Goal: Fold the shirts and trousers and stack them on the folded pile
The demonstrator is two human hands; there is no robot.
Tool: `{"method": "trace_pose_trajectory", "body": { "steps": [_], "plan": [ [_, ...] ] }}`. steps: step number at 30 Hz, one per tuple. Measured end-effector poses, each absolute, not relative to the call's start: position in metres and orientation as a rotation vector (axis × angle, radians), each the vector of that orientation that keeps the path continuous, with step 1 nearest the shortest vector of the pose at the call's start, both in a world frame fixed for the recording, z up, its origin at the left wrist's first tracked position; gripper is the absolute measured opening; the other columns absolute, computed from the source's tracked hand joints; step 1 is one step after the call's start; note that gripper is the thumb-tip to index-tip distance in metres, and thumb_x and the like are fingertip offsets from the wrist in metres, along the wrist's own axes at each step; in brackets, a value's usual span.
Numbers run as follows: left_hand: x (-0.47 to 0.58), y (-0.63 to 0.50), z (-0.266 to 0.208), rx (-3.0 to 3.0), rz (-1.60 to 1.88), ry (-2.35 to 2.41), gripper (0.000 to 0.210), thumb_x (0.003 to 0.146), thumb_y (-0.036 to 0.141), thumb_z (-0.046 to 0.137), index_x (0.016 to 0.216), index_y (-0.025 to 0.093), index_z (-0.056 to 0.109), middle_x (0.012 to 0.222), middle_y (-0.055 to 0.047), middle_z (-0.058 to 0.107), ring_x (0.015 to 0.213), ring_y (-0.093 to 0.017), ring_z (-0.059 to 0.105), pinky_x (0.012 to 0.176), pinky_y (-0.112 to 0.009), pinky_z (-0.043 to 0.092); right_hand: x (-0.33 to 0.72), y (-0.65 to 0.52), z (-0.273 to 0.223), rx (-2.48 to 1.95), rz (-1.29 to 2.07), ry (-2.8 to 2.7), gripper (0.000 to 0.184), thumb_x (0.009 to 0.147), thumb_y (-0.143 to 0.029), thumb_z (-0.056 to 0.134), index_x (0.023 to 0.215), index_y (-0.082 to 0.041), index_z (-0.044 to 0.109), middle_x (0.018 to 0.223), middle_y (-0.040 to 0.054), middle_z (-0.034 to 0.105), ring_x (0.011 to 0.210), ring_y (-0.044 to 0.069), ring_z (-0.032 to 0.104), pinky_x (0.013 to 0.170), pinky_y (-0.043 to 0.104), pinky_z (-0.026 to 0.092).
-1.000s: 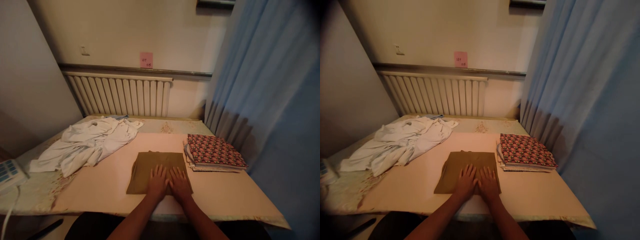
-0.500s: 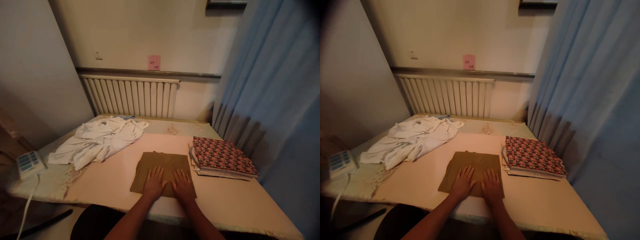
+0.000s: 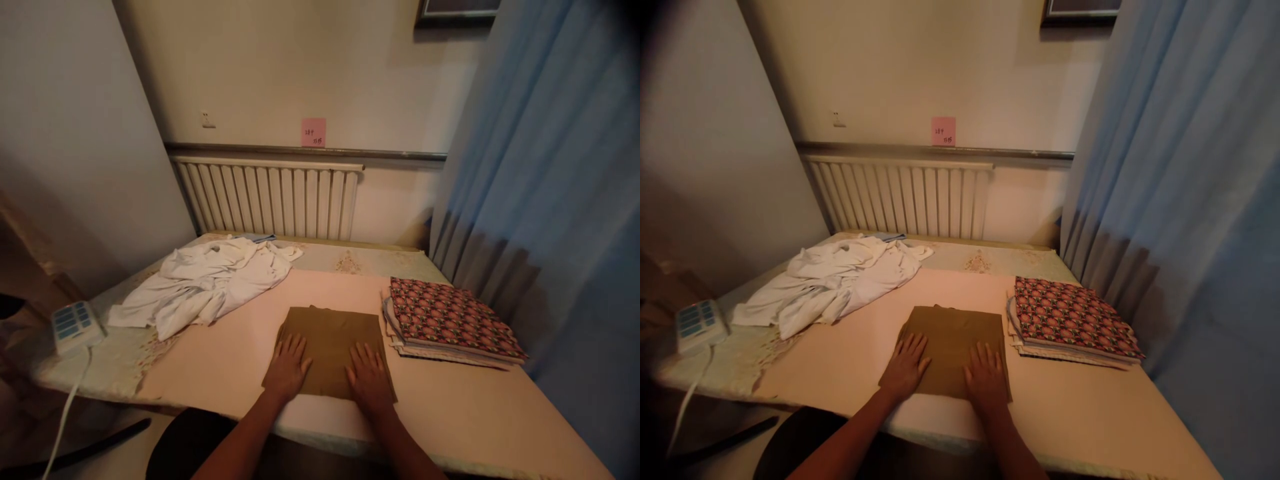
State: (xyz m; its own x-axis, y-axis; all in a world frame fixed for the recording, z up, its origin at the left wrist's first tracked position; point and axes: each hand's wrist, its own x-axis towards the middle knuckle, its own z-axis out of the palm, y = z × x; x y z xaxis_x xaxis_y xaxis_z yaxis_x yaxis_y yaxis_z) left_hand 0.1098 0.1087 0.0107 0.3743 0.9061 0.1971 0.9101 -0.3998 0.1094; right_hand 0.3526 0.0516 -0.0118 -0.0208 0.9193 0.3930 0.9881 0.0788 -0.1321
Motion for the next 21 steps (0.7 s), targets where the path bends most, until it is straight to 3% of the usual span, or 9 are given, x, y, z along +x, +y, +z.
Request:
{"method": "trace_pose_trajectory", "body": {
  "steps": [15, 21],
  "plan": [
    [0.092, 0.112, 0.001, -2.512, -0.406, -1.703, 0.054, 0.098, 0.046, 0.027, 0.144, 0.020, 0.038, 0.151, -0.006, 0.037, 0.142, -0.026, 0.027, 0.113, -0.052, 0.023, 0.360, 0.053, -0.027, -1.794, -0.401, -2.017, 0.044, 0.092, -0.033, 0.046, 0.133, -0.018, 0.053, 0.142, 0.0091, 0.049, 0.133, 0.030, 0.041, 0.108, 0.048, 0.031],
    [0.091, 0.112, 0.001, -2.504, -0.423, -1.701, 0.054, 0.098, 0.045, 0.029, 0.144, 0.020, 0.039, 0.149, -0.006, 0.040, 0.141, -0.026, 0.029, 0.113, -0.052, 0.024, 0.354, 0.058, -0.020, -1.878, -0.278, -2.012, 0.046, 0.092, -0.036, 0.046, 0.134, -0.018, 0.053, 0.144, 0.0094, 0.047, 0.134, 0.031, 0.040, 0.108, 0.050, 0.032]
  ]
}}
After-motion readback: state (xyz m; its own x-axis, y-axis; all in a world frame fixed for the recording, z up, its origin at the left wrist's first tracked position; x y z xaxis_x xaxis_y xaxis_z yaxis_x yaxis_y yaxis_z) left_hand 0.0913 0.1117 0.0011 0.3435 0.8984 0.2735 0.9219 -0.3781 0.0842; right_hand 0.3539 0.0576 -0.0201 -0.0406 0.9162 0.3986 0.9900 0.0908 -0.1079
